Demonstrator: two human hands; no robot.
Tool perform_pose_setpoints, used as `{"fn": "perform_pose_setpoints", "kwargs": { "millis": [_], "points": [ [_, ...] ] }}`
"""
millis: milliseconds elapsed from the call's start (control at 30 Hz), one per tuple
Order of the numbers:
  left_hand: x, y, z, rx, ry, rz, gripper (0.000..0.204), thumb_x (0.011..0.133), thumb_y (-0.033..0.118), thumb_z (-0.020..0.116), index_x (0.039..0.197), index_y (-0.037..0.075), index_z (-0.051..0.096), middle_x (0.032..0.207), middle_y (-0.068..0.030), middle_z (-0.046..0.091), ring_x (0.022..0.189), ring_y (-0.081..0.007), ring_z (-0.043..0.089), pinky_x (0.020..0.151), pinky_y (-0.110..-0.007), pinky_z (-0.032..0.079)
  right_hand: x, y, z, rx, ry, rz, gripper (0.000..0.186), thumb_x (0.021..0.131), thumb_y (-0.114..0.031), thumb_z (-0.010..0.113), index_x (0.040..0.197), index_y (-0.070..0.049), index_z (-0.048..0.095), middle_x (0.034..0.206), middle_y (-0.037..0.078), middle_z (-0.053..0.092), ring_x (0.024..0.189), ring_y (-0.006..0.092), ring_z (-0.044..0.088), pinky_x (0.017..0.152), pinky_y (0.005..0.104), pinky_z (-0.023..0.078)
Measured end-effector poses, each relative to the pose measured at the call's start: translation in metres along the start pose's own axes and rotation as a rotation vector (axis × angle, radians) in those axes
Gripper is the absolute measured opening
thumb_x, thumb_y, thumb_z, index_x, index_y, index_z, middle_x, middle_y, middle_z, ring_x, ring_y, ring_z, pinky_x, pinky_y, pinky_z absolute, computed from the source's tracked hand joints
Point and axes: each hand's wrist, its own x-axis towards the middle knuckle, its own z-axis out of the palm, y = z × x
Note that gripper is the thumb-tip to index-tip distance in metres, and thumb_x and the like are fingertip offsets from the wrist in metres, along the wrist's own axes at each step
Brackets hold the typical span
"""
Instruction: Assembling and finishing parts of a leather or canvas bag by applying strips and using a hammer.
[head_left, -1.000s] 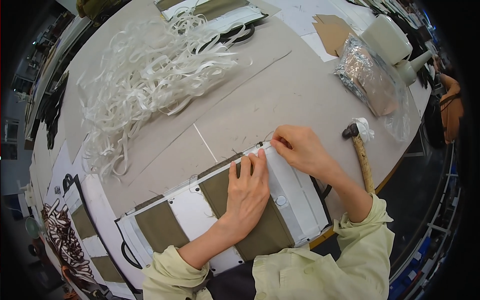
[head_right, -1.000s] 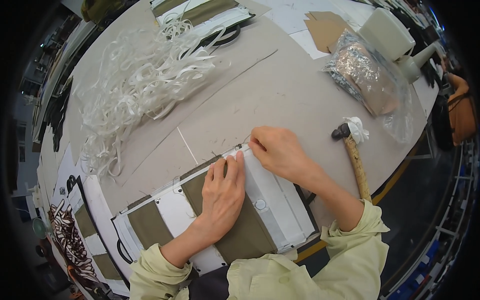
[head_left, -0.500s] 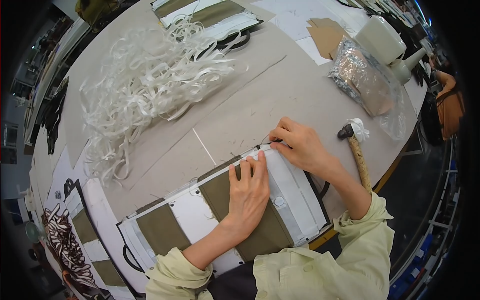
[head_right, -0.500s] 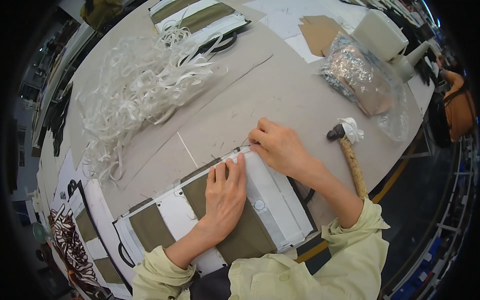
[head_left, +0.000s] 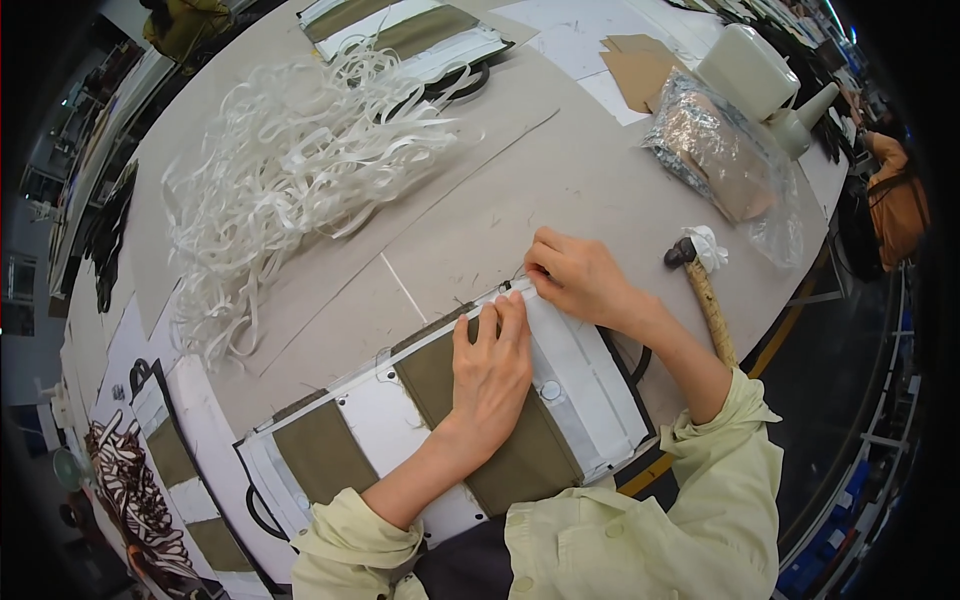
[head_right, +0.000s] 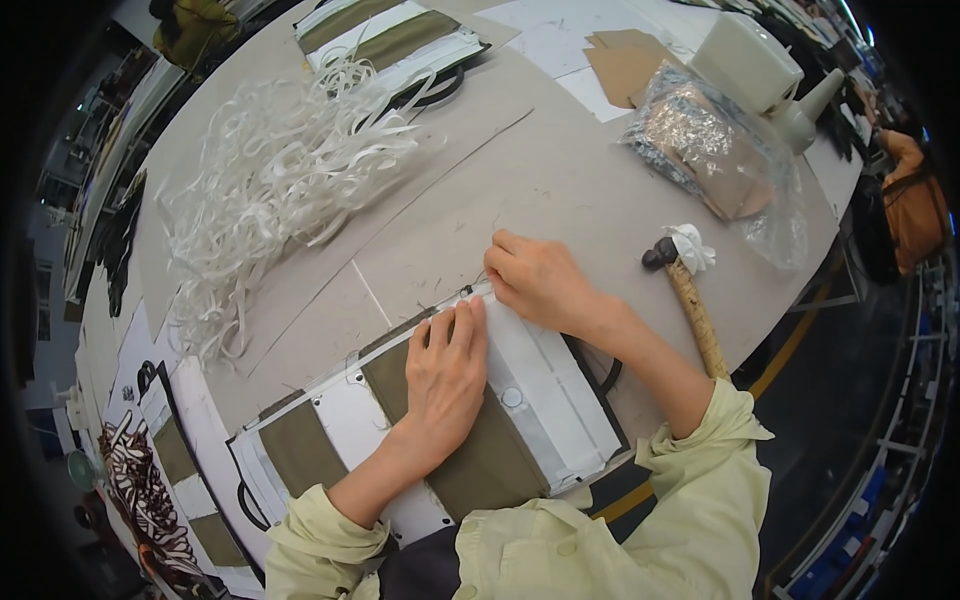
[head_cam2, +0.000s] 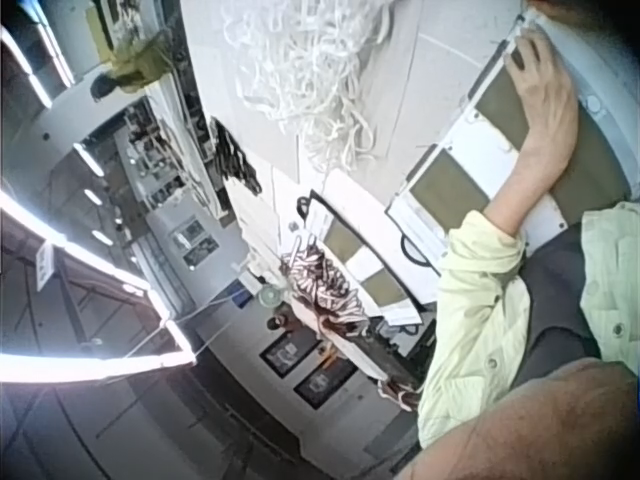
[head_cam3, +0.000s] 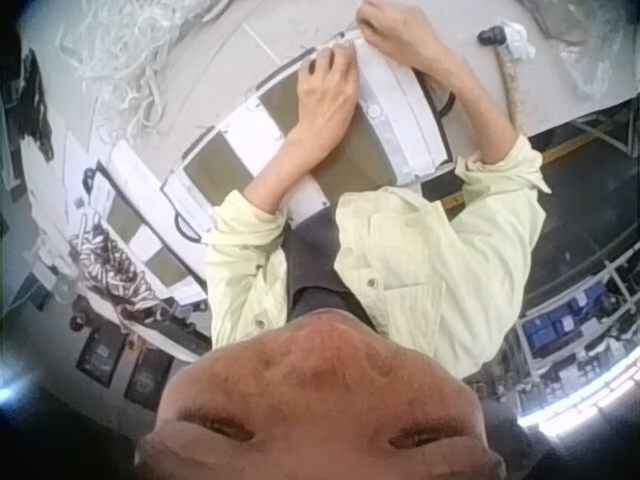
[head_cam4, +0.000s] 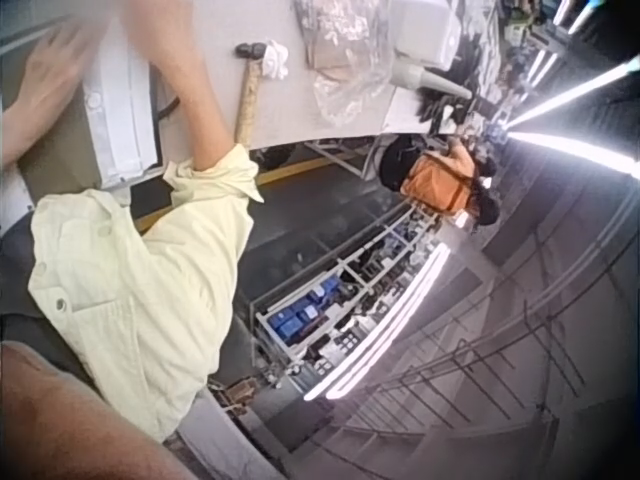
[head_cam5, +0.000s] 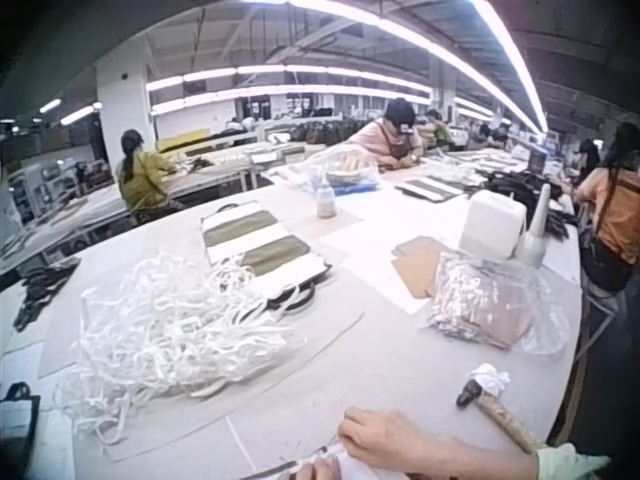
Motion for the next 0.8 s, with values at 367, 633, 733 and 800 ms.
{"fn": "perform_pose_setpoints", "kwargs": {
  "millis": [367, 633, 733, 800],
  "points": [
    [0.007, 0.008, -0.001, 0.074, -0.101, -0.038, 0.057, 0.083, 0.01, 0.066, 0.136, -0.009, 0.059, 0.121, -0.0146, 0.054, 0.109, -0.027, 0.054, 0.098, -0.052, 0.051, 0.0, -0.001, -0.001, -0.032, -0.009, -0.007, 0.012, 0.085, -0.005, 0.068, 0.09, -0.002, 0.057, 0.091, 0.01, 0.058, 0.077, 0.0308, 0.062, 0.066, 0.041, 0.05],
    [0.007, 0.009, -0.001, 0.063, -0.1, -0.029, 0.056, 0.082, 0.011, 0.067, 0.134, -0.008, 0.061, 0.12, -0.0135, 0.054, 0.11, -0.0265, 0.053, 0.097, -0.054, 0.051, 0.0, -0.002, -0.002, -0.024, -0.021, 0.004, 0.012, 0.085, -0.004, 0.069, 0.09, -0.002, 0.058, 0.09, 0.01, 0.057, 0.077, 0.0312, 0.062, 0.066, 0.0412, 0.05],
    [0.009, 0.01, 0.001, 0.054, -0.095, -0.034, 0.055, 0.082, 0.011, 0.068, 0.133, -0.008, 0.062, 0.118, -0.013, 0.053, 0.11, -0.0268, 0.052, 0.097, -0.055, 0.052, 0.0, -0.002, -0.004, -0.028, -0.024, 0.004, 0.011, 0.085, -0.003, 0.068, 0.09, -0.002, 0.058, 0.091, 0.01, 0.058, 0.077, 0.0314, 0.062, 0.066, 0.0408, 0.05],
    [0.01, 0.011, 0.001, 0.048, -0.098, -0.046, 0.054, 0.082, 0.011, 0.068, 0.132, -0.008, 0.062, 0.118, -0.0128, 0.053, 0.111, -0.027, 0.052, 0.096, -0.055, 0.052, 0.0, -0.004, -0.006, -0.037, -0.032, 0.002, 0.01, 0.085, -0.001, 0.067, 0.092, -0.002, 0.059, 0.093, 0.011, 0.059, 0.077, 0.0315, 0.062, 0.066, 0.0402, 0.05]
  ]
}}
